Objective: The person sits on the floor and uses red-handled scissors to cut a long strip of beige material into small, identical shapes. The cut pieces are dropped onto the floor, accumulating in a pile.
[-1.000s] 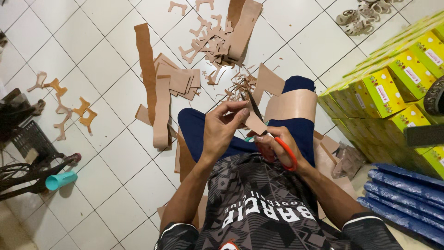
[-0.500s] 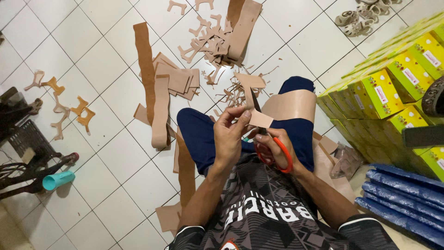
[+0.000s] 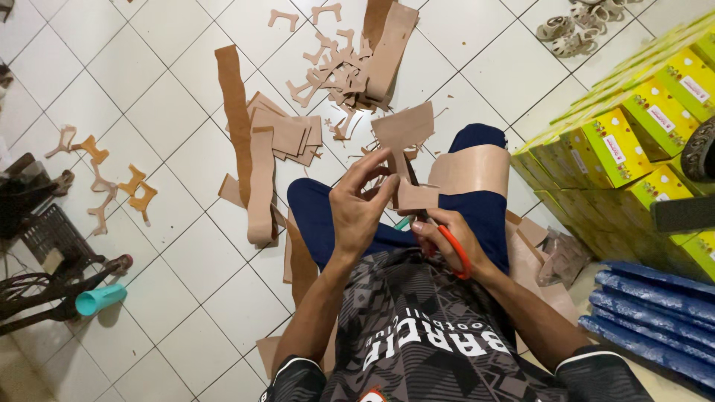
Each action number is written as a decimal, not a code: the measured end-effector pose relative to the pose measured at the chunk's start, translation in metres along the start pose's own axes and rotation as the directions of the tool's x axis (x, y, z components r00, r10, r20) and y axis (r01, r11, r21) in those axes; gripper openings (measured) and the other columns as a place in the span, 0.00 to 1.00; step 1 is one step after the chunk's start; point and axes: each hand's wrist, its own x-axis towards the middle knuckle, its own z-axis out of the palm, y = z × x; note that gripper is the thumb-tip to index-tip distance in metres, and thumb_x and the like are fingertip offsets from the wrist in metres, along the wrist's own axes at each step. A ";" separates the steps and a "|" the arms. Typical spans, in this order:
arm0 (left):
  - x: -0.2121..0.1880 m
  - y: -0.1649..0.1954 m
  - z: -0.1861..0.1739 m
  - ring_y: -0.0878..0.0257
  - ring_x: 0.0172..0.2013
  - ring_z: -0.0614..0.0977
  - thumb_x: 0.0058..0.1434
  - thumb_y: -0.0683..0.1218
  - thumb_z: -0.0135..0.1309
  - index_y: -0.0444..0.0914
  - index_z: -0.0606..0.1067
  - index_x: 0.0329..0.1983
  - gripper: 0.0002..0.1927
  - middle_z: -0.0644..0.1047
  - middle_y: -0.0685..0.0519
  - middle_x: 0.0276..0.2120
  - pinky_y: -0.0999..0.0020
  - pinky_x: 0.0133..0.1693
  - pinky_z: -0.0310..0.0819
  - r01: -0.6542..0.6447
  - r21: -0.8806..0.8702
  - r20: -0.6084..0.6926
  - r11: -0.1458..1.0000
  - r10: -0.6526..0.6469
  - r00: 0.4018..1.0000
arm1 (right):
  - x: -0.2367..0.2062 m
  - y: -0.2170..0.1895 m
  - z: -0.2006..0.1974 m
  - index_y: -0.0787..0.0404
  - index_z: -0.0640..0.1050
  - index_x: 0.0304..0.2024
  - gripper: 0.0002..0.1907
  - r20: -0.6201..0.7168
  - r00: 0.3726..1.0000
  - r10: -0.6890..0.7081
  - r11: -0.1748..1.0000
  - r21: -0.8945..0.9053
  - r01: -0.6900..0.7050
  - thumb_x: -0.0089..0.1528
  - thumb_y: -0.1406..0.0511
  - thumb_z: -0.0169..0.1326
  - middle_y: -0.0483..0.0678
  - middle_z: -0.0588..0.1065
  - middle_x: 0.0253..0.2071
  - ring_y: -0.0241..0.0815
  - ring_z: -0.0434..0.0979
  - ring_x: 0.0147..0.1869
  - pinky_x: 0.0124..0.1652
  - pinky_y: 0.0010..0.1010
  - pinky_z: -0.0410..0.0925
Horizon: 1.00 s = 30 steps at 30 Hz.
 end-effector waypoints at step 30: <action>-0.016 -0.011 0.028 0.54 0.56 0.81 0.65 0.38 0.59 0.30 0.75 0.59 0.20 0.72 0.41 0.61 0.67 0.44 0.89 0.090 -0.205 -0.031 0.975 -0.098 0.995 | 0.001 0.032 -0.004 0.67 0.74 0.43 0.10 -0.096 0.985 -0.147 0.981 0.117 0.158 0.70 0.66 0.45 0.42 0.71 0.28 0.29 0.68 0.26 0.25 0.23 0.62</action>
